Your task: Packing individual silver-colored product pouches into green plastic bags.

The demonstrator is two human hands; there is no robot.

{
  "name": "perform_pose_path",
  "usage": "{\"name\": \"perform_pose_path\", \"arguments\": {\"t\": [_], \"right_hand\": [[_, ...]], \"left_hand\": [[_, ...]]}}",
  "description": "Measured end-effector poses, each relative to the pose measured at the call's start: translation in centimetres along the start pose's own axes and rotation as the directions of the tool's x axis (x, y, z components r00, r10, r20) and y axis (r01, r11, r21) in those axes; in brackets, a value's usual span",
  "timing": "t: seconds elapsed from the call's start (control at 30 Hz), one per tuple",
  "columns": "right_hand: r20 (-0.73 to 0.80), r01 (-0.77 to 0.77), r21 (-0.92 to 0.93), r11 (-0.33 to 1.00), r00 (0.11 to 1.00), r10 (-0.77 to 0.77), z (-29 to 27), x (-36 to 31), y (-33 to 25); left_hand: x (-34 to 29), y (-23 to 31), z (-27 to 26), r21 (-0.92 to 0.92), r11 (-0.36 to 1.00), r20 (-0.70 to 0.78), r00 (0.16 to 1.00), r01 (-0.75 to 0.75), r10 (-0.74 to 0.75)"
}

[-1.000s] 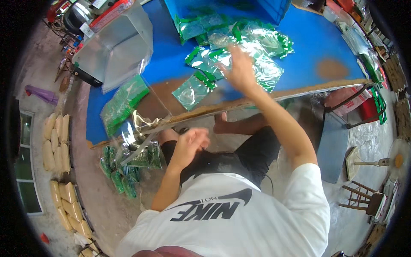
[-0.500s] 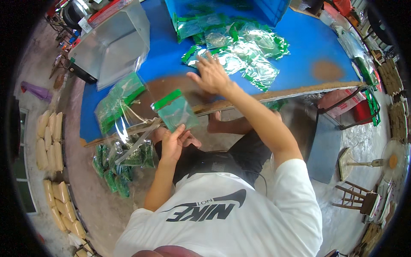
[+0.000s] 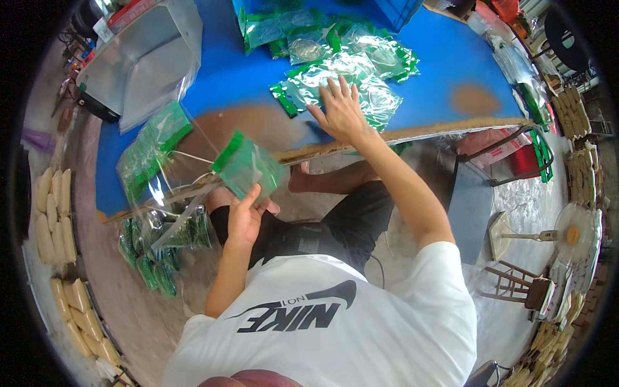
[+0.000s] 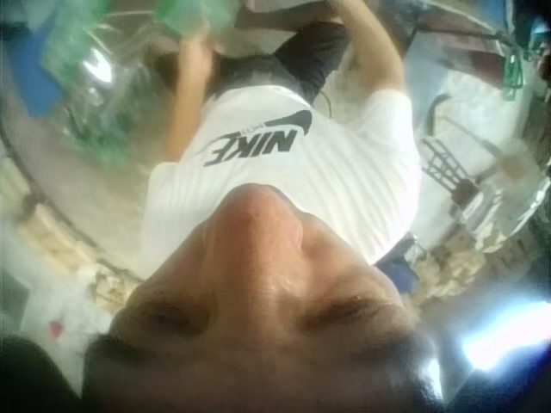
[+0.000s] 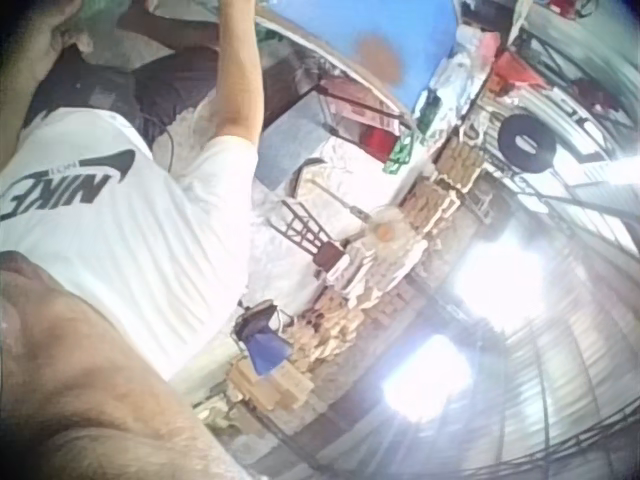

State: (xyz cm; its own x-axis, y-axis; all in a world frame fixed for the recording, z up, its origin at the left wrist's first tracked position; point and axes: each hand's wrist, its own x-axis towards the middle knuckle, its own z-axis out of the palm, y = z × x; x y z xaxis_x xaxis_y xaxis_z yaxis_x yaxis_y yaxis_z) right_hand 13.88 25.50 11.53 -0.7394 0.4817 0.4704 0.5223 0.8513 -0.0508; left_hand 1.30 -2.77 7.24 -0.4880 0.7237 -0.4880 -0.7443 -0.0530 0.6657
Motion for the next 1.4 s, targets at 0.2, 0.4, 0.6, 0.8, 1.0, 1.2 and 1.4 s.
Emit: {"name": "perform_pose_path", "arguments": {"t": [0.2,0.4,0.6,0.8,1.0,1.2,1.4], "right_hand": [[0.251,0.237,0.564,0.791,0.864,-0.437,-4.2,-4.1,-5.9],[0.119,0.313,0.320,0.895,0.923,-0.365,-0.7,-0.1,-2.2],[0.158,0.328,0.604,0.726,0.844,-0.512,-3.0,-1.9,-6.5],[0.207,-0.094,-0.021,0.995,0.974,0.097,2.1,2.3,5.9],[0.201,0.176,0.336,0.925,0.946,-0.253,-1.4,-1.0,-5.8],[0.068,-0.114,0.569,0.814,0.993,0.092,-2.8,-1.8,-0.5],[0.121,-0.417,0.105,0.903,0.906,0.405,-3.5,-3.5,10.9]], "left_hand": [[1.1,-1.8,0.7,-0.057,0.998,0.104,0.994,0.037,-0.031],[0.1,-0.4,1.7,-0.031,0.999,0.049,0.999,0.017,-0.016],[0.4,-1.3,0.4,-0.171,0.979,0.106,0.990,0.114,-0.097],[-0.4,-1.1,2.6,-0.021,0.999,0.121,0.992,0.049,-0.046],[0.8,-2.7,0.3,-0.155,0.983,0.154,0.985,0.097,-0.073],[0.9,-1.7,1.7,-0.198,0.977,0.082,0.995,0.081,-0.065],[1.6,-2.8,-0.6,-0.028,0.999,0.195,0.980,0.045,-0.038]]}}
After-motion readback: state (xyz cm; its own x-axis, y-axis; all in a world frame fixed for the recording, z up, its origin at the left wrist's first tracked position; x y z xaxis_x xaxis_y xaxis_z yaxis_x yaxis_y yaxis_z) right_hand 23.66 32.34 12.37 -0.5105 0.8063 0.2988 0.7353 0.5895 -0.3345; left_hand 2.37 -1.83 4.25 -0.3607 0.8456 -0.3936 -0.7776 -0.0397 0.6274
